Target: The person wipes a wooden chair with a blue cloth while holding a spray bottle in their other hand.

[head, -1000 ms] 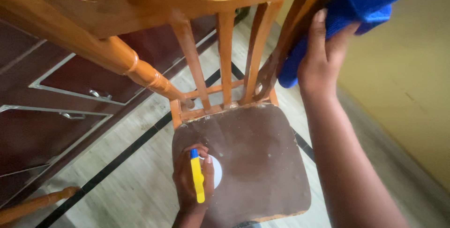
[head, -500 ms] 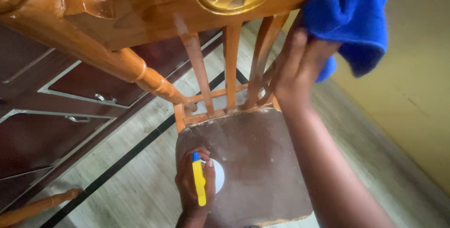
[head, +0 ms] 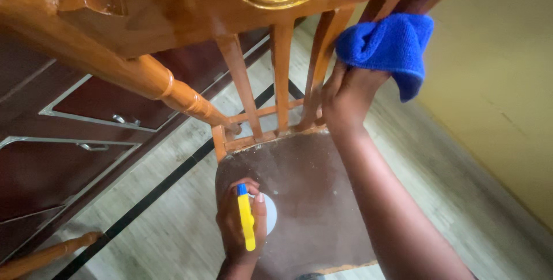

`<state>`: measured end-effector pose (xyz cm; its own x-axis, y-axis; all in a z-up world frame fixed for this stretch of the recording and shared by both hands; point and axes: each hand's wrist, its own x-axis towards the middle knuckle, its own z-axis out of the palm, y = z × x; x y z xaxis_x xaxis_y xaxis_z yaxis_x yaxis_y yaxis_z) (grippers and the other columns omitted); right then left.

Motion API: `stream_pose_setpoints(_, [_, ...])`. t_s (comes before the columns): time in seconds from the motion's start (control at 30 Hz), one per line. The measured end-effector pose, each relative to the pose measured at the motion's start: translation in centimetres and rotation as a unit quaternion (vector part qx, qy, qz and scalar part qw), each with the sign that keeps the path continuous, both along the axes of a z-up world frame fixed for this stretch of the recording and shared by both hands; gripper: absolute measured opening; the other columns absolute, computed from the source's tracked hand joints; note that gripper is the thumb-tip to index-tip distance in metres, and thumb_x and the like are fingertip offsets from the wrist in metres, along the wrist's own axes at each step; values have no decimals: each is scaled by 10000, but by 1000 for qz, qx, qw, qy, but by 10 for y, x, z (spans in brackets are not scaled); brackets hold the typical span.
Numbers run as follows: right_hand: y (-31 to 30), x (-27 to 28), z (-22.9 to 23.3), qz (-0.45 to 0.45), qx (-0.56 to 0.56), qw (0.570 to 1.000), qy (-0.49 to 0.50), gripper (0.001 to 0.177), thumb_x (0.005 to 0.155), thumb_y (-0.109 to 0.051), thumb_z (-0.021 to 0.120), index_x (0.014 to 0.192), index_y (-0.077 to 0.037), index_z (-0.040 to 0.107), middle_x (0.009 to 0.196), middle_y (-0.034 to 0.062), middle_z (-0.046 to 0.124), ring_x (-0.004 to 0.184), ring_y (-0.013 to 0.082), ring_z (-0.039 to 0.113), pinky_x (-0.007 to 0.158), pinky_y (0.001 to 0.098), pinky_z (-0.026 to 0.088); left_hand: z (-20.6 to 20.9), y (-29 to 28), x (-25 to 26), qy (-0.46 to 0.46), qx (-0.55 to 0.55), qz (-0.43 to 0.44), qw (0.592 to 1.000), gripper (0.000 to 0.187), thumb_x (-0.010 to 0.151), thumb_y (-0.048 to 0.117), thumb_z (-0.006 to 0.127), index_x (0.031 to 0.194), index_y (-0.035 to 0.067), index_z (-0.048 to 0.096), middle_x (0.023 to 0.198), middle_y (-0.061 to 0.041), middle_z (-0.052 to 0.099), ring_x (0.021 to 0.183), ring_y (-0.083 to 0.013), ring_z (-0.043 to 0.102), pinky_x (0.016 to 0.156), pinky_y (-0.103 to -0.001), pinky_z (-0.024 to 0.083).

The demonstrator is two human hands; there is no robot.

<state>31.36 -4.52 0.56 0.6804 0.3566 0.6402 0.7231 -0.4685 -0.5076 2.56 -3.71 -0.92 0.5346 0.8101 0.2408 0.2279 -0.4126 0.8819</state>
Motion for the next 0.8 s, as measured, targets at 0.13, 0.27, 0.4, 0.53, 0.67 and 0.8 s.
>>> stream_pose_setpoints(0.13, [-4,-8,-18,24,15,1000,3,445,1016,-77,528,1454,0,511,1573,293,371,1519,524,243,1290,626,78,-2,0,0,-7,21,0,1000,133,924,175,628,952,52,585,1011,-127,696,886,-299,697,801,-387,552])
stream_pose_setpoints(0.27, [4,-16,-35,42,48,995,74,576,898,-24,550,1469,-22,471,1518,263,397,1432,479,332,1251,537,206,-2,0,-1,2,2,7,1000,121,917,168,628,940,54,592,1004,-120,701,814,-275,692,745,-369,555])
stream_pose_setpoints(0.4, [-7,-14,-50,49,-22,999,6,585,875,63,521,1449,-48,539,1526,246,418,1422,469,350,1246,517,258,-4,1,-4,2,29,7,1000,116,935,176,624,936,68,585,1014,-102,700,812,-261,681,733,-356,547])
stream_pose_setpoints(0.53, [-3,-7,-61,17,-30,992,125,569,931,20,493,1495,-51,506,1490,231,451,1404,468,407,1217,533,330,-4,3,-7,-13,5,-1,1000,122,937,182,622,945,65,590,1024,-106,695,799,-257,682,729,-360,554])
stream_pose_setpoints(0.67, [-13,-10,-68,38,-58,997,14,537,941,34,524,1474,-33,531,1563,290,380,1452,542,310,1241,590,249,-3,2,-8,-2,-12,2,1000,133,919,185,626,941,58,593,1027,-109,701,752,-249,676,707,-362,552])
stream_pose_setpoints(0.8, [-19,-10,-71,54,-56,997,16,548,934,25,525,1479,-41,531,1572,286,380,1463,533,313,1250,581,252,-4,4,-9,-18,37,-13,999,117,951,168,612,956,58,573,1044,-113,683,857,-274,677,763,-371,544])
